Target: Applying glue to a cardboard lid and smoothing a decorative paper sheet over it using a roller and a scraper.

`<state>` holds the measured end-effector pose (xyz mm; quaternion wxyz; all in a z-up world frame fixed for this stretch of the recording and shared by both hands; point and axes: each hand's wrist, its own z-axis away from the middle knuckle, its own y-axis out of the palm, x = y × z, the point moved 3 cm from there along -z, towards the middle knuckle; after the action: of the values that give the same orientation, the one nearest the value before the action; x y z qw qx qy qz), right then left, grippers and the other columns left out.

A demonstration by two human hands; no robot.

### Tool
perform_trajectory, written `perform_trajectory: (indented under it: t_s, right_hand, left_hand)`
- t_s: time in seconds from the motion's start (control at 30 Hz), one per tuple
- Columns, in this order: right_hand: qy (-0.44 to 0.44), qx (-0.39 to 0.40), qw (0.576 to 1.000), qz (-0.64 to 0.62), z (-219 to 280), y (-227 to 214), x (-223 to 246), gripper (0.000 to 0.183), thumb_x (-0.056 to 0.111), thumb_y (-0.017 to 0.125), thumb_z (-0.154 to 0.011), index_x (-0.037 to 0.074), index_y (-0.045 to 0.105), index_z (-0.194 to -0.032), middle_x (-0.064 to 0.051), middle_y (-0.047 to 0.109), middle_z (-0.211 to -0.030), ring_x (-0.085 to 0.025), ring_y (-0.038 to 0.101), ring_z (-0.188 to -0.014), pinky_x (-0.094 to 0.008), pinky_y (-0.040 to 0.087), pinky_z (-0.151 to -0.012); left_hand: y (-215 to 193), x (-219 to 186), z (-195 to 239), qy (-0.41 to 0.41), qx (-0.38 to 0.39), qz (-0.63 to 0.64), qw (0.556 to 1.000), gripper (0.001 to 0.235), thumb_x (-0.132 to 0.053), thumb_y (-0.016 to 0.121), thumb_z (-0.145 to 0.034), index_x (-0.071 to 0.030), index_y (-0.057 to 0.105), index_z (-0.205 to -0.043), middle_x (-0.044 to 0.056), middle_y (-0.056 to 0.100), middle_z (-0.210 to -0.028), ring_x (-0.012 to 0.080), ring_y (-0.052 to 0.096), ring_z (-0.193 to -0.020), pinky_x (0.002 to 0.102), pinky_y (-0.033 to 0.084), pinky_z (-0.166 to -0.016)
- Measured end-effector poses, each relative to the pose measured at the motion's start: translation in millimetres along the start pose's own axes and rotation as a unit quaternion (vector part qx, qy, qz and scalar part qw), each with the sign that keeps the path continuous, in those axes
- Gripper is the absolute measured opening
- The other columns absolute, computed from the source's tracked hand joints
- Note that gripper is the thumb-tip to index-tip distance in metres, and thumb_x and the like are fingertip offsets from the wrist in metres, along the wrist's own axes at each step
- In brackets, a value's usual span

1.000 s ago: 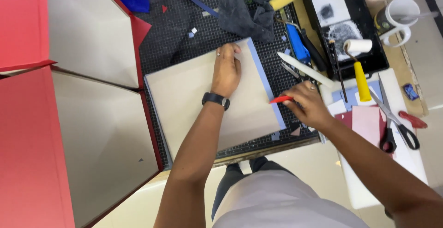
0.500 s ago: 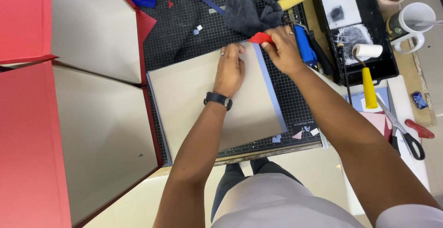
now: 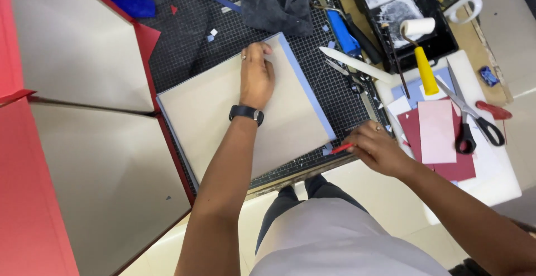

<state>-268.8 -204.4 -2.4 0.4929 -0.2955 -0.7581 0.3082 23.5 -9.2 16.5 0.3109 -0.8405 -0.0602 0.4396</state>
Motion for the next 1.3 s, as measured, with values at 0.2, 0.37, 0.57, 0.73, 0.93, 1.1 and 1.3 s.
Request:
perform_trajectory:
  t_s: [0.2, 0.37, 0.57, 0.73, 0.93, 1.1, 1.3]
  right_hand:
    - [0.210, -0.238, 0.947, -0.046, 9, 9, 0, 0.024, 0.011, 0.074, -0.099, -0.002, 0.066, -0.117, -0.018, 0.065, -0.102, -0.038, 0.064, -0.091, -0.042, 0.049, -0.079]
    - [0.197, -0.303, 0.932, 0.008, 14, 45, 37, 0.019, 0.005, 0.078, -0.095, -0.002, 0.065, -0.107, -0.019, 0.069, -0.100, -0.035, 0.068, -0.086, -0.039, 0.054, -0.072]
    - [0.174, -0.360, 0.909, 0.117, 13, 79, 51, 0.016, 0.000, 0.077, -0.094, 0.000, 0.061, -0.100, -0.014, 0.065, -0.098, -0.032, 0.067, -0.088, -0.037, 0.055, -0.073]
    - [0.183, -0.405, 0.884, 0.146, 20, 69, 57, 0.020, -0.001, 0.080, -0.095, -0.002, 0.062, -0.103, -0.016, 0.064, -0.099, -0.036, 0.067, -0.088, -0.042, 0.054, -0.074]
    - [0.187, -0.381, 0.891, 0.162, 26, 73, 46, 0.016, 0.001, 0.080, -0.093, 0.003, 0.068, -0.103, -0.011, 0.065, -0.100, -0.031, 0.066, -0.088, -0.040, 0.053, -0.074]
    - [0.205, -0.338, 0.918, 0.022, 4, 51, 61, 0.017, 0.000, 0.076, -0.093, 0.006, 0.073, -0.109, -0.012, 0.072, -0.109, -0.031, 0.066, -0.104, -0.040, 0.050, -0.089]
    - [0.306, -0.367, 0.822, -0.309, 18, 48, 42, 0.021, 0.011, 0.056, -0.108, 0.007, 0.051, -0.129, -0.009, 0.063, -0.116, -0.021, 0.059, -0.113, -0.041, 0.044, -0.106]
  left_hand:
    - [4, 10, 0, -0.003, 0.025, -0.019, 1.000, 0.035, 0.013, 0.054, -0.089, -0.016, 0.046, -0.107, 0.004, 0.059, -0.108, 0.0306, 0.057, -0.110, 0.042, 0.050, -0.099]
    - [-5, -8, 8, -0.001, 0.074, -0.051, 0.996, 0.031, 0.008, 0.055, -0.094, -0.016, 0.047, -0.112, 0.002, 0.058, -0.116, 0.0254, 0.053, -0.118, 0.041, 0.045, -0.105]
    - [3, -4, 19, 0.054, 0.088, -0.094, 0.990, 0.028, 0.003, 0.059, -0.094, -0.015, 0.047, -0.111, 0.005, 0.057, -0.123, 0.0305, 0.047, -0.128, 0.045, 0.043, -0.110]
    - [6, 2, 22, 0.060, 0.089, -0.101, 0.989, 0.027, 0.003, 0.060, -0.094, -0.014, 0.047, -0.110, 0.008, 0.057, -0.124, 0.0333, 0.046, -0.129, 0.048, 0.041, -0.112]
    - [7, 3, 22, 0.046, 0.100, -0.099, 0.989, 0.028, 0.002, 0.059, -0.094, -0.016, 0.045, -0.110, 0.007, 0.055, -0.129, 0.0325, 0.044, -0.133, 0.047, 0.040, -0.113]
    - [8, 6, 17, 0.041, 0.099, -0.100, 0.989, 0.027, 0.002, 0.057, -0.096, -0.018, 0.043, -0.109, 0.005, 0.054, -0.129, 0.0303, 0.044, -0.133, 0.045, 0.040, -0.114]
    - [14, 15, 18, 0.038, 0.111, -0.103, 0.988, 0.027, 0.000, 0.057, -0.097, -0.019, 0.042, -0.109, 0.004, 0.053, -0.132, 0.0291, 0.042, -0.134, 0.044, 0.040, -0.113]
